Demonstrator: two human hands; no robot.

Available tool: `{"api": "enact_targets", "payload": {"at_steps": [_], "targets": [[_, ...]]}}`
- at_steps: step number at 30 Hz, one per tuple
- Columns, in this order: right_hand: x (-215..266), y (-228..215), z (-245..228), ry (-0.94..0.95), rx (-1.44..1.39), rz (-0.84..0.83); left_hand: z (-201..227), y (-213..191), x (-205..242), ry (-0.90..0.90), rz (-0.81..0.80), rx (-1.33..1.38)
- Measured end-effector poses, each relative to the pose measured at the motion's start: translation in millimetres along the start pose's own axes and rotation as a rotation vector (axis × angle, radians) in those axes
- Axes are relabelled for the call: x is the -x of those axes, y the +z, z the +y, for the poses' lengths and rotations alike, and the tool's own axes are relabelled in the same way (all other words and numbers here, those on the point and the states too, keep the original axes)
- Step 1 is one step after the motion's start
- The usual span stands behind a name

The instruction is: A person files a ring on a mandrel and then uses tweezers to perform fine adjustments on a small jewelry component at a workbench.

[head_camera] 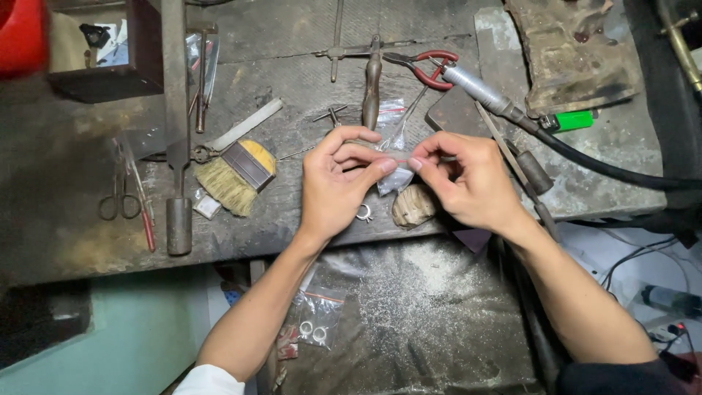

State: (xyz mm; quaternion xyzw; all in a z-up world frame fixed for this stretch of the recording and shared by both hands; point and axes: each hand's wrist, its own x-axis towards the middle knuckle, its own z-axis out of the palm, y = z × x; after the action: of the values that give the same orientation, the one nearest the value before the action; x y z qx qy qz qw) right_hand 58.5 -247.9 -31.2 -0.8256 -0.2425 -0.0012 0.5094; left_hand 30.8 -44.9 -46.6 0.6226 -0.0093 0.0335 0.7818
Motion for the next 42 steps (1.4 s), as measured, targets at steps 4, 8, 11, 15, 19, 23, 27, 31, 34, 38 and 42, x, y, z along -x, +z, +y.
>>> {"api": "enact_targets", "payload": {"at_steps": [4,8,11,15,19,23,27,31,34,38,42], "targets": [[-2,7,1,0.069,-0.096,-0.022,-7,-4,-2,0.043,0.020,0.027],[-8,8,-1,0.019,-0.070,-0.014,3,-1,0,0.035,0.001,-0.020],[-9,-2,-8,-0.025,-0.018,-0.082,8,-2,2,-0.012,-0.086,-0.071],[3,-36,-26,-0.037,0.295,-0.108,28,-18,-4,0.267,0.049,-0.514],[26,-57,-18,0.046,0.605,-0.289,41,-30,3,0.498,-0.034,-0.864],[30,-41,-5,-0.029,0.634,-0.219,56,-29,21,0.195,-0.437,-0.977],[30,-25,23,-0.019,0.814,-0.221,39,-21,20,-0.088,-0.649,-1.110],[30,-15,21,-0.105,1.014,-0.161,33,-13,5,0.184,-0.448,-0.597],[29,-16,16,-0.111,0.692,-0.097,10,1,3,0.167,-0.300,-0.307],[35,-17,4,-0.109,0.277,0.152,-15,20,5,0.086,-0.208,-0.090],[40,-10,-7,-0.104,-0.019,0.283,-21,29,4,0.110,-0.178,-0.080]]}}
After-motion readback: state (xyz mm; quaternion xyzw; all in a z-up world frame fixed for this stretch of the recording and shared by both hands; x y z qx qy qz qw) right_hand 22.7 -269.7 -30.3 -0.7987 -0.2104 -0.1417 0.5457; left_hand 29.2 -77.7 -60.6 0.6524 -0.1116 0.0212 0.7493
